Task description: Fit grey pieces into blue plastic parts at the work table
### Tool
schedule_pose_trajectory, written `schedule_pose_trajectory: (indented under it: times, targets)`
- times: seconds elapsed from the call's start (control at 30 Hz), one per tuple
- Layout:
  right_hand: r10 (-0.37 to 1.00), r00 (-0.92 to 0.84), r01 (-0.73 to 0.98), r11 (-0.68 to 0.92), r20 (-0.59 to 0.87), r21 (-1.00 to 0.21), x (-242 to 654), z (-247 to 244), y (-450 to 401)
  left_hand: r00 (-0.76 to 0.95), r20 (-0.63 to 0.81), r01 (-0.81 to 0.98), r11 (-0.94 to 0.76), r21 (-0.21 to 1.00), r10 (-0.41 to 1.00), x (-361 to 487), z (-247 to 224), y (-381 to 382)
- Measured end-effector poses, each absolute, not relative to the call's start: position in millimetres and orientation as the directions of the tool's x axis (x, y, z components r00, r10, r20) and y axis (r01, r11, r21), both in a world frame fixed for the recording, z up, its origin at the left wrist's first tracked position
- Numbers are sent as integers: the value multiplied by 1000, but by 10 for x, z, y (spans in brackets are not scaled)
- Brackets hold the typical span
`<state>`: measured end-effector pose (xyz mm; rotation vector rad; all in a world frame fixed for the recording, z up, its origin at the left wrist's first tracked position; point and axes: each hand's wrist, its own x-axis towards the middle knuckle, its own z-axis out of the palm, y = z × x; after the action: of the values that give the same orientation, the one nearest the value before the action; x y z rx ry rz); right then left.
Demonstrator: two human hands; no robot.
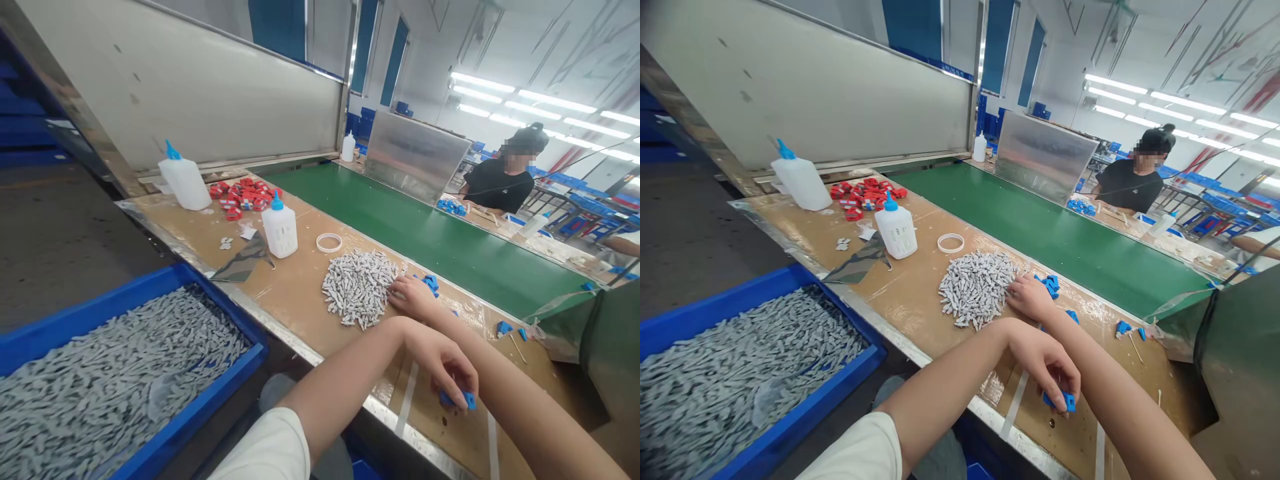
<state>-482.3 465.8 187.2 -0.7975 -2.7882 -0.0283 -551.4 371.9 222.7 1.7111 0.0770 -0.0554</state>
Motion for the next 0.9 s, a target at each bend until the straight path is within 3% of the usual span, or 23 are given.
schedule_pose_trajectory:
  times: [0.1,0.23,0.3,0.4,0.5,0.6,0.67,0.8,0.9]
  targets:
    - [539,-799,543,837,265,-66,-4874,1889,4633,993,-119,117,-107,987,-13,-5470,2178,3778]
    - [633,-698,613,770,335,-177,-4561,2012,4583,993,-107,114,-220,969,44,-5446,2154,3814]
    - [696,-577,593,716,427,-367,-4211,2070,4492,982,-135,168,-291,942,131,-5426,2120,3830]
    - [800,-326,362,597,503,-716,-3602,2045,4257,934,-140,273,-404,873,327,-5391,2049,3861]
    - [866,-203,160,489,456,-858,-3100,1866,3965,823,-121,411,-435,801,555,-5373,1979,3908]
    - [884,-243,129,438,400,-890,-2818,1670,3685,725,-121,492,-386,780,678,-5368,1929,3948]
    - [853,-359,171,458,378,-872,-2746,1611,3534,696,-93,487,-373,790,712,-5359,1908,3955]
    - [619,-683,229,686,388,-691,-2749,1679,3356,681,32,411,-418,810,732,-5297,1885,3925]
    - [458,-824,235,812,334,-533,-2786,1784,3278,699,99,362,-469,806,709,-5226,1850,3900]
